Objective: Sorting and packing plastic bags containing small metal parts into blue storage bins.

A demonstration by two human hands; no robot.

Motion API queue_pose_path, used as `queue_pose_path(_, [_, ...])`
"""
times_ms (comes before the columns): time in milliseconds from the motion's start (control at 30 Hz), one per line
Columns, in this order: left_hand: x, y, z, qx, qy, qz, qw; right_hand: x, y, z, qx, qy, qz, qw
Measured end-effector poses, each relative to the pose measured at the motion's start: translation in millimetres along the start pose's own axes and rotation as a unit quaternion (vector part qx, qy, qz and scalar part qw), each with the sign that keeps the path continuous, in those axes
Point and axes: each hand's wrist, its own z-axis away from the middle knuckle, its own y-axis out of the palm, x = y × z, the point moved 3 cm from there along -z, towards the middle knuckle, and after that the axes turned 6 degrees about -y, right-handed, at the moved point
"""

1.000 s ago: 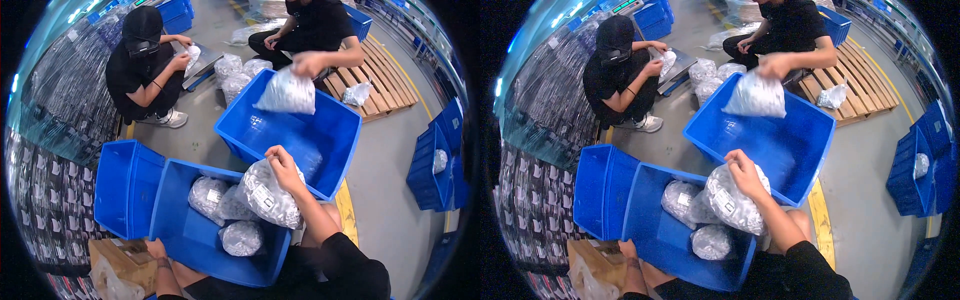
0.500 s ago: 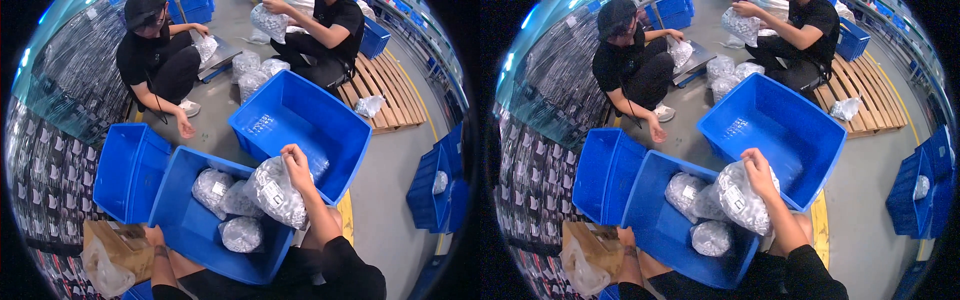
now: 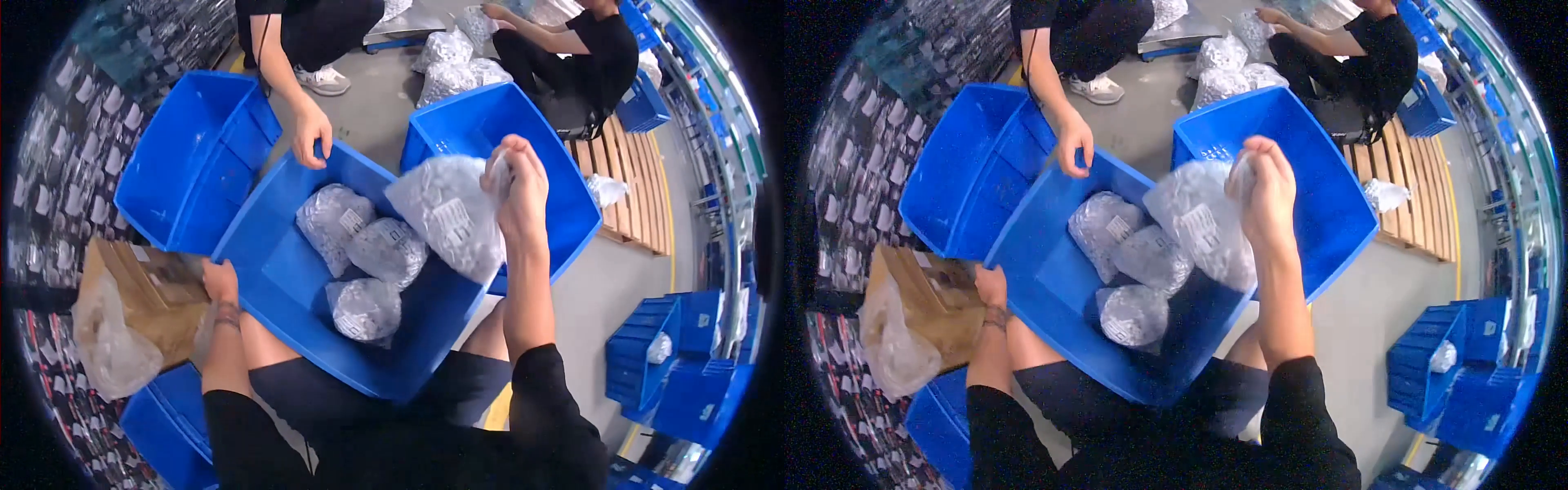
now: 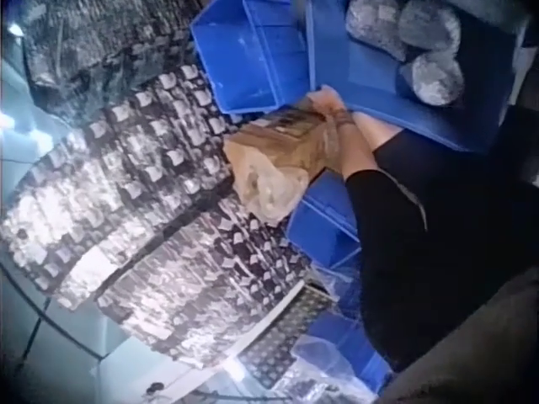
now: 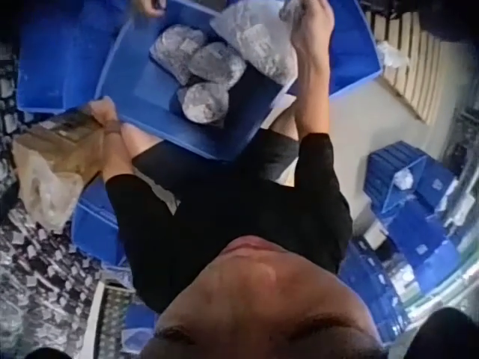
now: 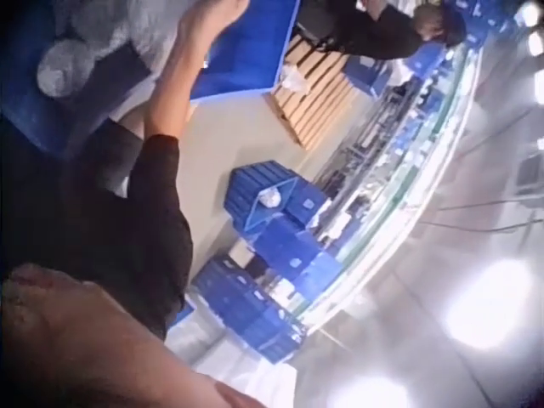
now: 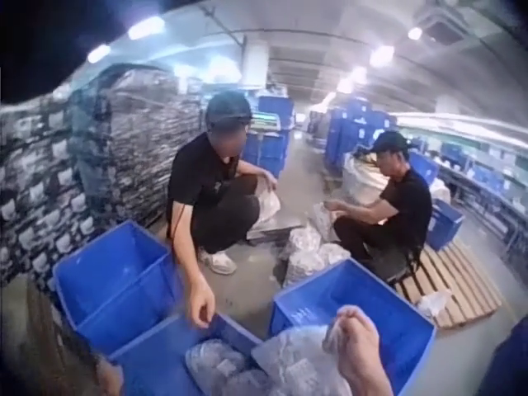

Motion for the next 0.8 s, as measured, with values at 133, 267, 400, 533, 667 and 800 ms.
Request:
queue_pose_path(133, [3,-1,0,0.036,-0.038,0.006,0.999,12,36,-14,0.034,-0.017,-0.022,0.999])
queue_pose_path(267, [16,4,-2,0.025,-0.043,-0.005,0.999,6,67,-29,0.064,-0.032,-0.022,0.997])
queue_pose_path(400, [-4,-9,12,0.048,-0.051,-0.022,0.997,-5,84,-45,0.079,-0.042,0.001,0.996])
queue_pose_path(533, [14,4,0,0.028,-0.042,-0.008,0.999,-24,122,-42,0.09,-0.024,0.005,0.996])
queue_pose_path(667, [7,2,0,0.038,-0.054,0.011,0.998,-31,140,-41,0.102,-0.051,0.03,0.993])
queue_pose_path(800, [8,0,3,0.035,-0.064,0.004,0.997,-49,146,-40,0.123,-0.028,0.015,0.992])
